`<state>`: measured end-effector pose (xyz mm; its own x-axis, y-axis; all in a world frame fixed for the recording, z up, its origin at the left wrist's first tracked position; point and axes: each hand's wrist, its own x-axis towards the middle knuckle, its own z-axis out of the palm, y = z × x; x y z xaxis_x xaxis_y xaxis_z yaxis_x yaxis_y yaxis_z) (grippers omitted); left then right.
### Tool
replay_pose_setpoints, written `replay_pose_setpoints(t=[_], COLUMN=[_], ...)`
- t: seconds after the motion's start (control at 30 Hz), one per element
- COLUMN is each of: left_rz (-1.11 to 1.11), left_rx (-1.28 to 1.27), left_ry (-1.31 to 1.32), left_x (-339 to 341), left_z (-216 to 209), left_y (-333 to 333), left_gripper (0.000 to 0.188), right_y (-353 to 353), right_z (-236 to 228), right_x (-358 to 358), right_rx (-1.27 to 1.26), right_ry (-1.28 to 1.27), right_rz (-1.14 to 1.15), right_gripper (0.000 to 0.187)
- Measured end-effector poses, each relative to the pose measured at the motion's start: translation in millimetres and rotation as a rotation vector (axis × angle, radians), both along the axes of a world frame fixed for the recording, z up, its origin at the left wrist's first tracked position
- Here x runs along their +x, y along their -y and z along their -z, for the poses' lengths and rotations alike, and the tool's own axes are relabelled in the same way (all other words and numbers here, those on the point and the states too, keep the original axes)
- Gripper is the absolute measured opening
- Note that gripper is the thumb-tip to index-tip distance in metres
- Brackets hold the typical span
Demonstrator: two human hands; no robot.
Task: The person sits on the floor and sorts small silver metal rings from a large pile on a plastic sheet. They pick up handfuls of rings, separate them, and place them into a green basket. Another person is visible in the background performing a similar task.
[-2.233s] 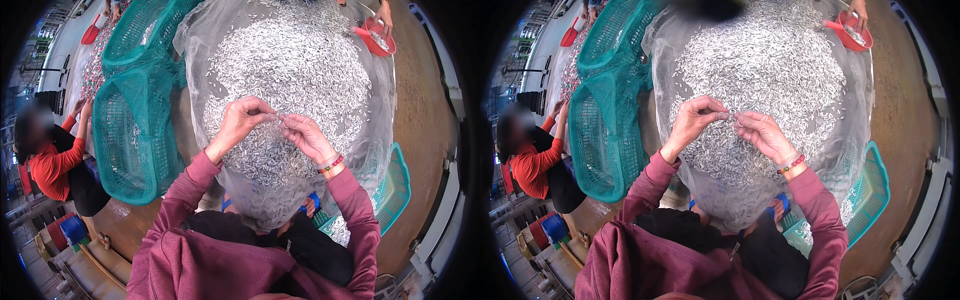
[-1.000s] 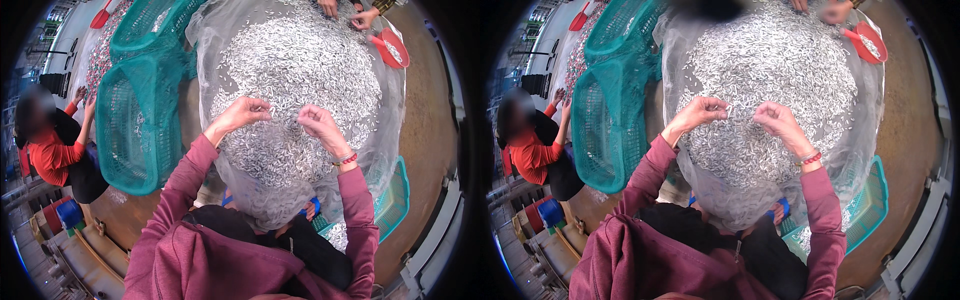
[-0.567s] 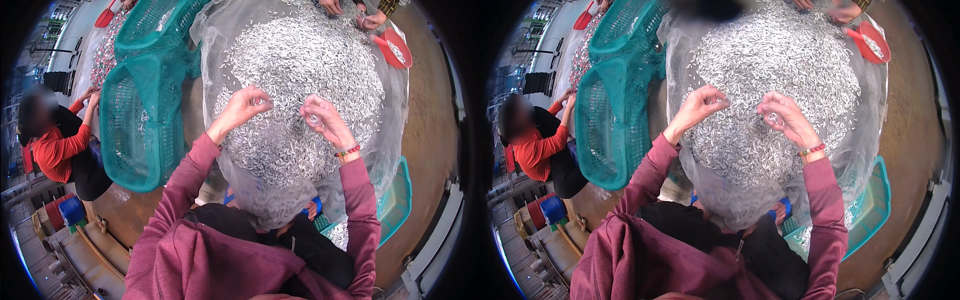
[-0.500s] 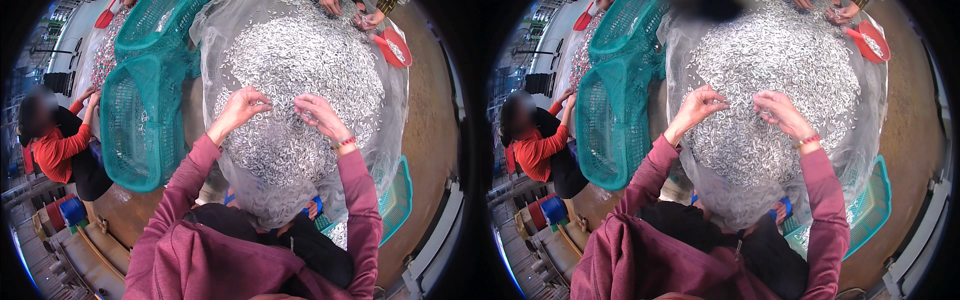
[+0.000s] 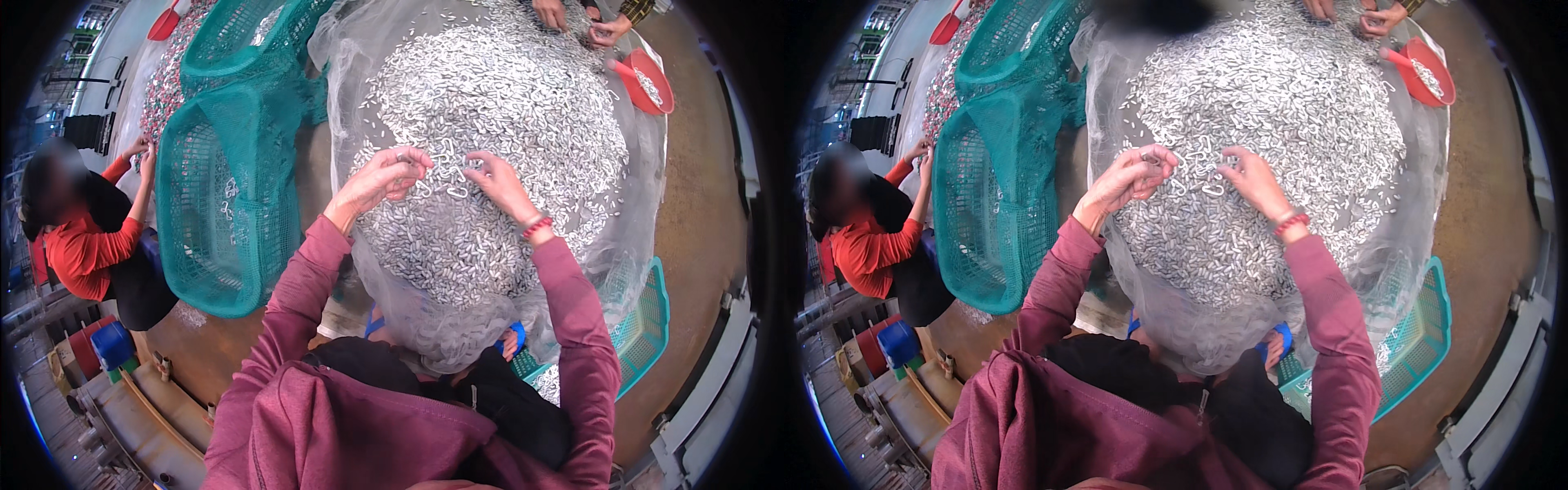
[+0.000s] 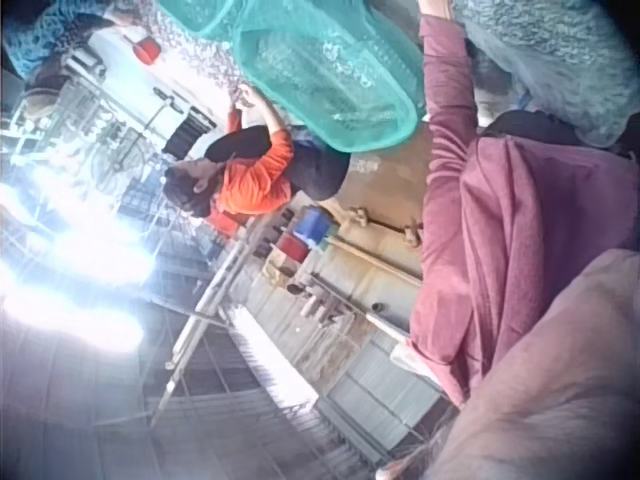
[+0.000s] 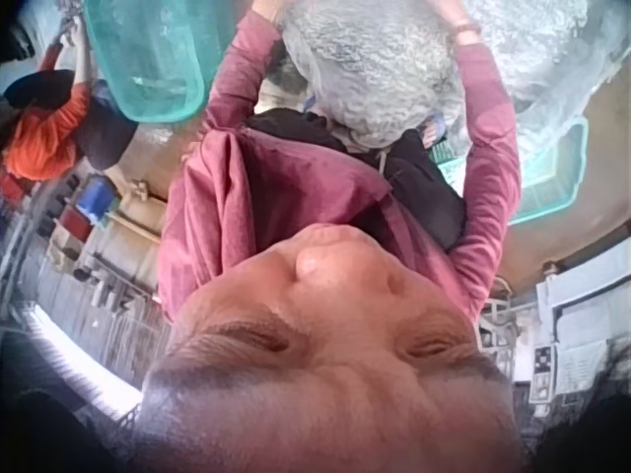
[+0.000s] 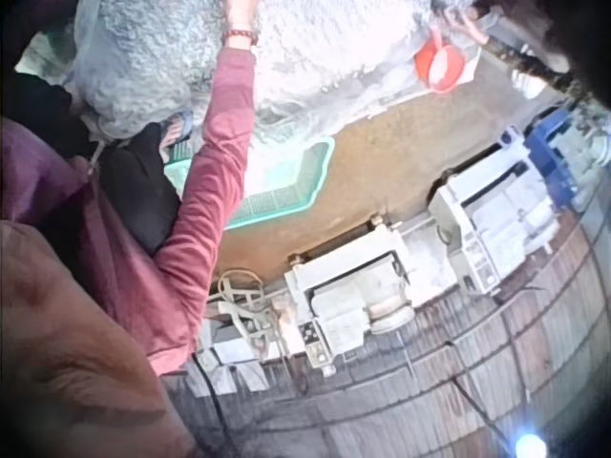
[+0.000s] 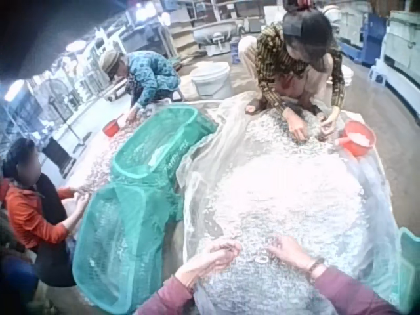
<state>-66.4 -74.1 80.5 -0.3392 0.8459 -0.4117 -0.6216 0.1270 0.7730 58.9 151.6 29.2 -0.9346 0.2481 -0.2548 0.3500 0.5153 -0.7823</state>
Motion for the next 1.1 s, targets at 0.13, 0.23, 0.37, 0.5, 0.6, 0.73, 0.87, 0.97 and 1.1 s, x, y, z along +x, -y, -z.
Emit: replay_pose_setpoints(t=[0.13,0.23,0.37,0.5,0.6,0.73,0.87,0.97,1.1], left_rz=[0.12,0.265,0.219,0.097,0.142,0.025,-0.032,-0.026,-0.132], left_rx=[-0.297,-0.551,-0.453,-0.166,-0.17,0.036,0.405,0.486,0.278], left_ry=[-0.924,-1.409,-1.369,-0.687,-0.665,-0.121,0.702,0.854,0.646], left_x=[10,21,22,11,7,14,27,36,41], left_z=[29,47,48,18,2,-2,5,10,10], left_y=[-13,-11,-4,-6,-19,-24,-24,-29,-35], left_gripper=[0.026,0.02,0.015,0.009,0.011,0.017,0.024,0.018,0.027], right_y=[17,23,8,-13,-15,-10,-8,-8,-12], right_z=[2,-4,-31,-53,-54,-53,-63,-72,-82], right_x=[-16,-13,15,37,39,36,37,37,43], right_rx=[0.236,0.15,-0.226,-0.763,-0.574,-0.758,-0.644,-0.538,-0.832], right_ry=[0.05,0.092,-0.017,0.274,0.273,0.379,0.281,0.25,0.258], right_rz=[-0.288,-0.413,-0.182,0.047,-0.046,0.056,0.047,0.127,0.034], right_gripper=[0.017,0.013,0.009,0.017,0.013,0.014,0.014,0.011,0.015])
